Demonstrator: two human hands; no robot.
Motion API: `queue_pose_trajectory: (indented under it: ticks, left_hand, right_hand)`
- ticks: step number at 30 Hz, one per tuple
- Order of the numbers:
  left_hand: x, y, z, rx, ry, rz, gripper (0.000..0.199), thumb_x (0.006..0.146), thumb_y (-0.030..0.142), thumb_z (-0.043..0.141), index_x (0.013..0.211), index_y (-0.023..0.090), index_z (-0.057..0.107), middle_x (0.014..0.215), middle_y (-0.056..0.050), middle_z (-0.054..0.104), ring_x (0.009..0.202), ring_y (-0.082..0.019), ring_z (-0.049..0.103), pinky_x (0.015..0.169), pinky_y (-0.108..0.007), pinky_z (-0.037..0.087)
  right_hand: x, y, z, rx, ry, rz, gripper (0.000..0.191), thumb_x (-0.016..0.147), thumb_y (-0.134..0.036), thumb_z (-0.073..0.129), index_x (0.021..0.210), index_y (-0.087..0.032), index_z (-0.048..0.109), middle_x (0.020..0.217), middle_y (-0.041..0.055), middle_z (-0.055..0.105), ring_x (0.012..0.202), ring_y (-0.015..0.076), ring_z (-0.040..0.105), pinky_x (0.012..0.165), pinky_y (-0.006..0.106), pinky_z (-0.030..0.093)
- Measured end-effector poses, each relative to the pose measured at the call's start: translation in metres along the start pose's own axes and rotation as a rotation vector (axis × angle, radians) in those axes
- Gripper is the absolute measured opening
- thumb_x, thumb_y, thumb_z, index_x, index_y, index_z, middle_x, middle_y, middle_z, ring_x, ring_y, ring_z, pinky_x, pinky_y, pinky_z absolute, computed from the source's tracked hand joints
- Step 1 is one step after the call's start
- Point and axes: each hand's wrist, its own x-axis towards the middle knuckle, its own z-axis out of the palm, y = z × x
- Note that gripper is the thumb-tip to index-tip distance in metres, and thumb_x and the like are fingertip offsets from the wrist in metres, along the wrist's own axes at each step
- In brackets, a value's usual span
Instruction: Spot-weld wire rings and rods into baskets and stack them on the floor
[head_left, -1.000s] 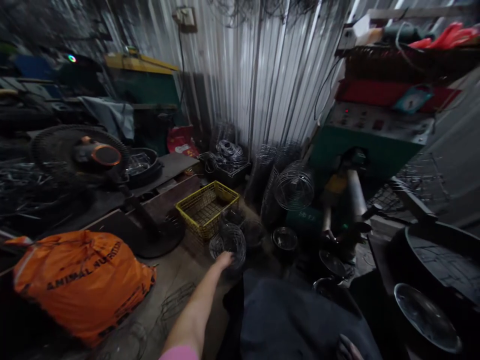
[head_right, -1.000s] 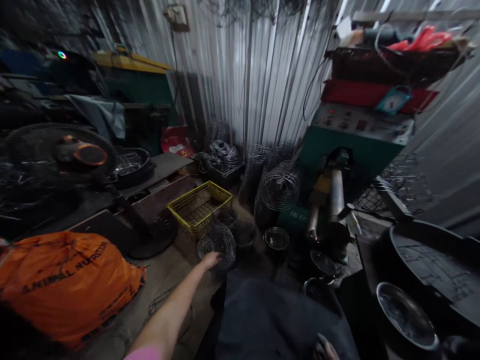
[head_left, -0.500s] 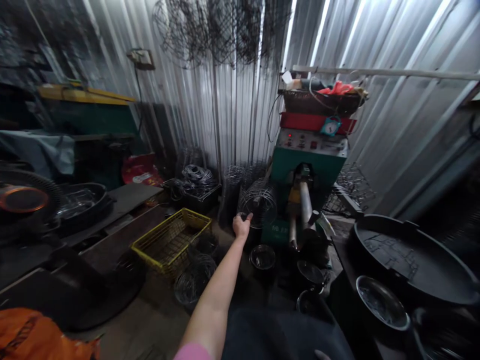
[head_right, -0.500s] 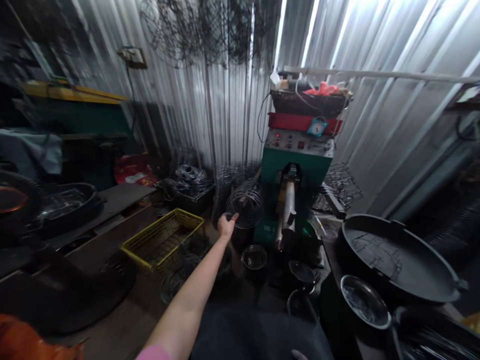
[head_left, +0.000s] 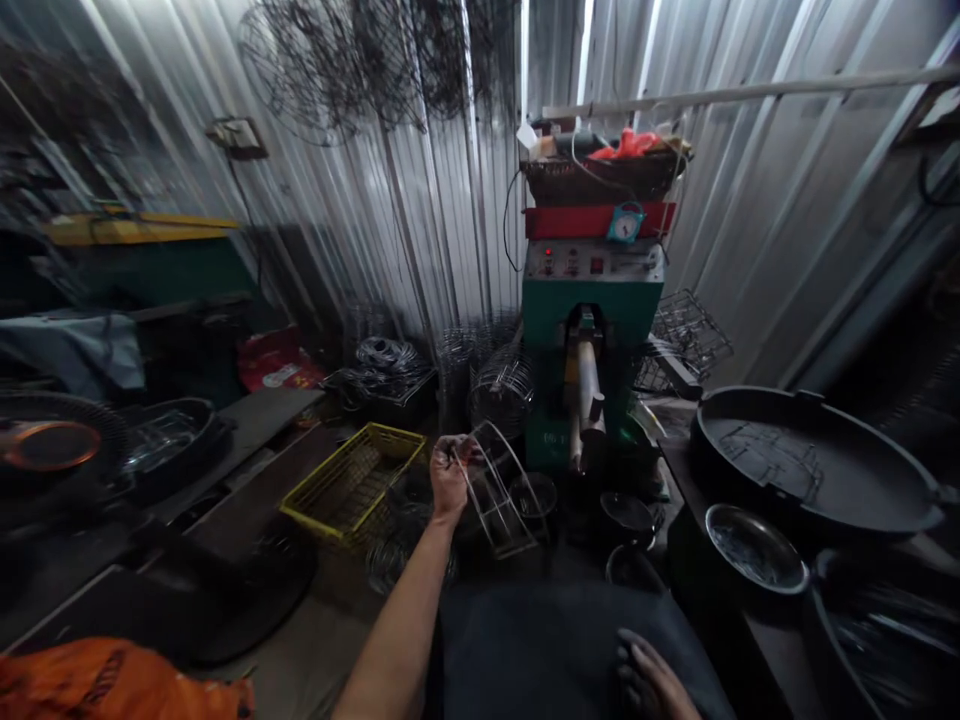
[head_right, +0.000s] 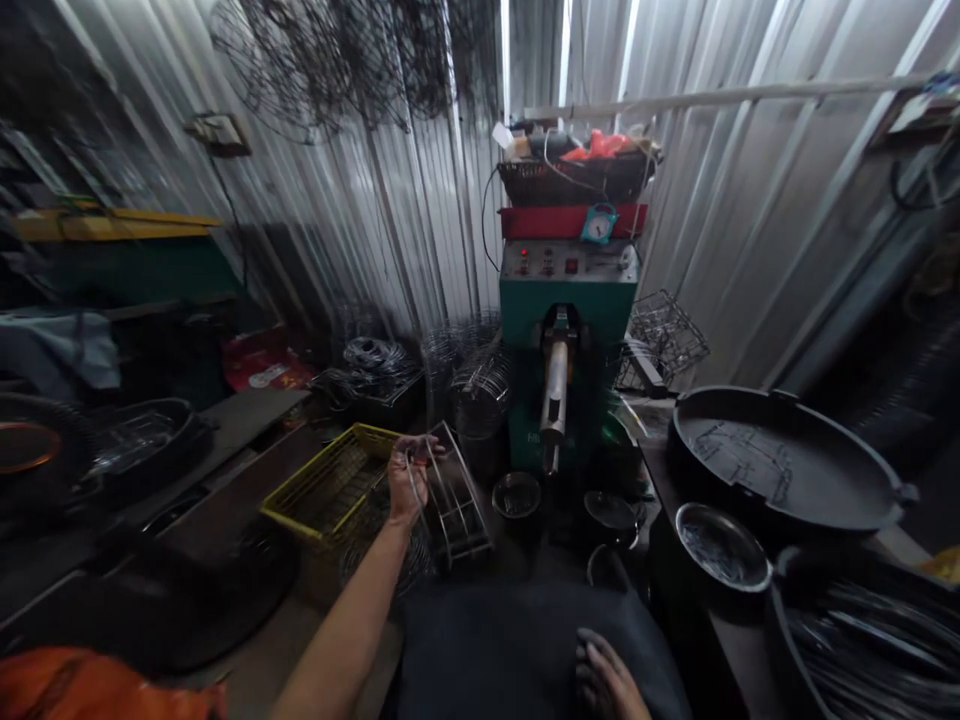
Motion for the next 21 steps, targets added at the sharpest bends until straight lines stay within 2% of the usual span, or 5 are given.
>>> queue_pose_trajectory:
  ticks: [6,10,14,17,21]
  left_hand:
    - [-0.097,0.01,-0.001,0.295,-0.231,-0.187,0.019,0.066,0.033,0.064,0.067,0.016,0.055,0.064,0.001,0.055,0.06,-0.01,0.051,0.059,-0.022,0.041]
    - [-0.122,0.004,0.008,0.466,-0.282,-0.255,0.02,0.065,0.034,0.065,0.07,0.015,0.058,0.063,0.0,0.055,0.06,-0.011,0.051,0.06,-0.023,0.041]
    - [-0.127,0.004,-0.001,0.49,-0.371,-0.396,0.031,0.062,0.033,0.067,0.087,0.016,0.06,0.084,-0.005,0.062,0.078,-0.017,0.057,0.072,-0.028,0.044]
    - [-0.137,0.012,-0.007,0.532,-0.277,-0.426,0.036,0.064,0.035,0.066,0.094,0.017,0.059,0.093,-0.007,0.062,0.087,-0.018,0.057,0.08,-0.03,0.041]
    - [-0.162,0.023,0.012,0.305,-0.284,-0.64,0.034,0.072,0.042,0.056,0.095,0.015,0.057,0.086,-0.006,0.063,0.083,-0.017,0.058,0.078,-0.031,0.042]
  right_hand:
    - [-0.01,-0.064,0.058,-0.079,-0.181,-0.219,0.047,0.065,-0.051,0.062,0.103,-0.023,0.061,0.104,0.0066,0.06,0.096,0.0197,0.054,0.084,0.03,0.04]
    - [-0.025,-0.082,0.09,-0.049,-0.299,-0.216,0.037,0.07,-0.043,0.061,0.098,-0.019,0.061,0.075,0.0031,0.062,0.067,0.0132,0.057,0.063,0.025,0.044]
    - [-0.025,-0.079,0.089,-0.011,-0.216,-0.192,0.032,0.069,-0.042,0.062,0.091,-0.017,0.061,0.057,-0.0021,0.054,0.047,0.0072,0.046,0.044,0.018,0.035]
    - [-0.015,-0.075,0.076,0.031,-0.142,-0.242,0.033,0.07,-0.043,0.06,0.091,-0.017,0.06,0.056,-0.0024,0.052,0.047,0.0073,0.045,0.042,0.018,0.034]
    - [-0.017,-0.062,0.074,-0.037,-0.076,-0.371,0.033,0.077,-0.045,0.051,0.096,-0.019,0.059,0.057,-0.0027,0.052,0.05,0.0089,0.047,0.046,0.02,0.038]
